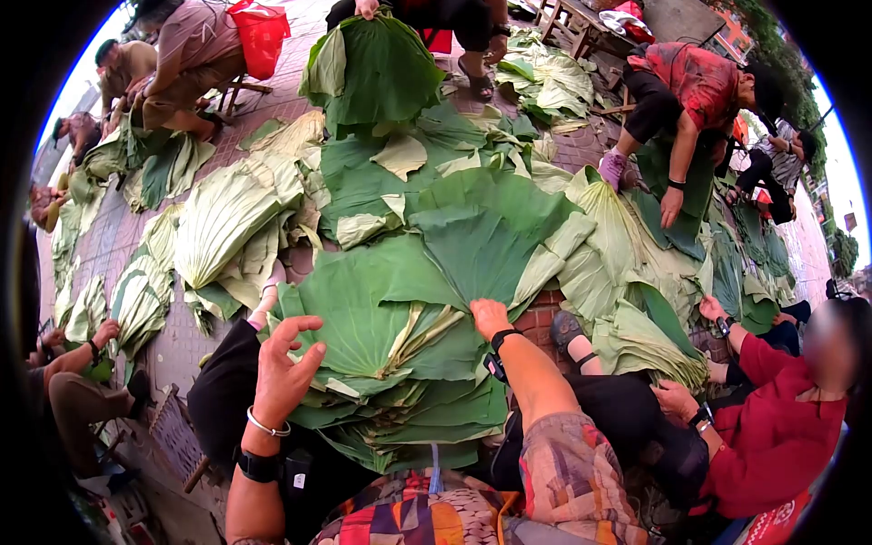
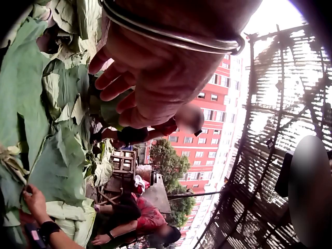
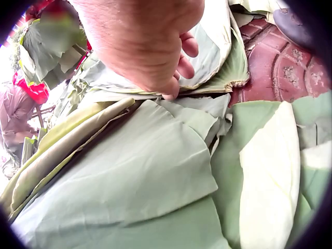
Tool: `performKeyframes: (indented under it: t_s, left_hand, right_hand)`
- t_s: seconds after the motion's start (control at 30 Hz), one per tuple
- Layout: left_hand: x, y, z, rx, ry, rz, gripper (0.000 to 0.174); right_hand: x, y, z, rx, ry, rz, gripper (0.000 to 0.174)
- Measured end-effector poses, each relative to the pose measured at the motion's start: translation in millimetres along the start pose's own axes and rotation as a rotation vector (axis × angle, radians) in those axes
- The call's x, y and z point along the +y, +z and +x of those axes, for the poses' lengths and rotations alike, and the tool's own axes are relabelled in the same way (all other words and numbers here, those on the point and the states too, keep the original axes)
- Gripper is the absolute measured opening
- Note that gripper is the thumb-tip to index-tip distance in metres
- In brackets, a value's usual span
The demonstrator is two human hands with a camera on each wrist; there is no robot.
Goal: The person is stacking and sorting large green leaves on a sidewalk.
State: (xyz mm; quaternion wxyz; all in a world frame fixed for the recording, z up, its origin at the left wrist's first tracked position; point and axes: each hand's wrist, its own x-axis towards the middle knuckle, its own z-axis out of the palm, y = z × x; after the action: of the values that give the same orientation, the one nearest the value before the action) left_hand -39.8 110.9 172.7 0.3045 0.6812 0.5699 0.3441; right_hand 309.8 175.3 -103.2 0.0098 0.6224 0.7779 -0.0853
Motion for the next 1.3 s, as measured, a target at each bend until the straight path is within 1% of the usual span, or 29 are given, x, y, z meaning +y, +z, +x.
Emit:
performKeyframes:
  t_s: [0.07, 0.13, 0.2, 0.23, 0.27, 0.33, 0.37, 0.4, 0.47, 0.5, 0.53, 0.57, 0.6, 0.63, 0.67, 0.73, 0.77, 0.87, 0.9, 0.93, 1.0, 1.03, 1.13, 1.2, 1.27, 1.3]
  left_hand:
    - [3, 0, 1, -0.012, 0.001, -0.011, 0.025]
    - [7, -1, 2, -0.014, -0.006, -0.026, 0.026]
    - [7, 0, 1, -0.025, -0.028, -0.033, 0.027]
    - [8, 1, 1, -0.026, -0.025, -0.032, 0.028]
    - [8, 1, 2, -0.027, -0.018, -0.030, 0.028]
    - [8, 1, 2, -0.037, -0.027, -0.025, 0.028]
    - [9, 1, 2, -0.043, -0.037, -0.028, 0.029]
    - [10, 1, 2, -0.050, -0.048, -0.029, 0.029]
    - [11, 2, 3, -0.059, -0.068, -0.026, 0.029]
    - [9, 3, 3, -0.062, -0.058, -0.025, 0.029]
    - [9, 3, 3, -0.067, -0.048, -0.023, 0.029]
    - [9, 3, 4, -0.069, -0.047, -0.016, 0.029]
    - [10, 3, 5, -0.081, -0.051, -0.011, 0.029]
    - [11, 4, 5, -0.092, -0.056, -0.010, 0.028]
    - [11, 5, 6, -0.091, -0.056, -0.008, 0.028]
    - [11, 5, 7, -0.100, -0.045, -0.011, 0.028]
    - [12, 5, 7, -0.092, -0.045, -0.010, 0.028]
    - [12, 3, 6, -0.087, -0.026, -0.020, 0.028]
    - [12, 3, 6, -0.087, -0.017, -0.023, 0.027]
    - [12, 3, 5, -0.088, -0.006, -0.028, 0.027]
    - [11, 2, 2, -0.073, 0.009, -0.024, 0.026]
    - [10, 2, 1, -0.063, 0.017, -0.015, 0.026]
    - [10, 0, -2, -0.052, 0.048, -0.046, 0.024]
    - [8, 0, -4, -0.039, 0.064, -0.064, 0.024]
    - [5, 1, -6, -0.028, 0.078, -0.081, 0.024]
    - [2, 2, -7, -0.022, 0.087, -0.057, 0.024]
  right_hand:
    - [12, 0, 7, -0.057, -0.002, -0.027, 0.009]
    - [27, -16, 11, -0.014, -0.177, -0.186, 0.005]
    - [39, -36, 11, -0.041, -0.324, -0.315, 0.006]
    - [50, -36, 11, 0.001, -0.411, -0.368, 0.006]
    - [56, -38, 5, -0.006, -0.405, -0.367, 0.006]
    - [65, -39, 0, -0.045, -0.460, -0.391, 0.006]
    - [64, -34, -5, -0.086, -0.438, -0.438, 0.006]
    - [63, -27, -12, -0.090, -0.437, -0.438, 0.006]
    - [59, -4, -21, -0.076, -0.355, -0.396, 0.010]
    - [52, 7, -23, -0.157, -0.272, -0.421, 0.014]
    - [47, 16, -28, -0.157, -0.274, -0.411, 0.014]
    - [41, 24, -30, -0.064, -0.122, -0.341, 0.017]
    - [31, 20, -30, 0.027, 0.029, -0.272, 0.020]
    - [20, 8, -30, -0.010, 0.111, -0.199, 0.024]
    - [17, 5, -30, -0.009, 0.109, -0.198, 0.024]
    - [12, 4, -28, 0.087, 0.124, -0.236, 0.025]
    - [16, 6, -26, 0.148, 0.100, -0.259, 0.023]
    - [29, 13, -22, 0.111, 0.041, -0.240, 0.020]
    - [29, 10, -22, 0.157, 0.033, -0.249, 0.016]
    - [31, 6, -20, 0.166, 0.032, -0.259, 0.016]
    - [33, -3, -19, 0.097, 0.047, -0.198, 0.015]
    - [33, -10, -16, 0.172, 0.048, -0.170, 0.011]
    - [39, -37, -3, 0.215, 0.083, -0.166, 0.011]
    - [40, -63, 9, 0.250, 0.054, -0.151, 0.010]
    - [38, -91, 18, 0.190, 0.093, 0.013, 0.012]
    - [28, -115, 19, 0.174, 0.130, 0.069, 0.013]
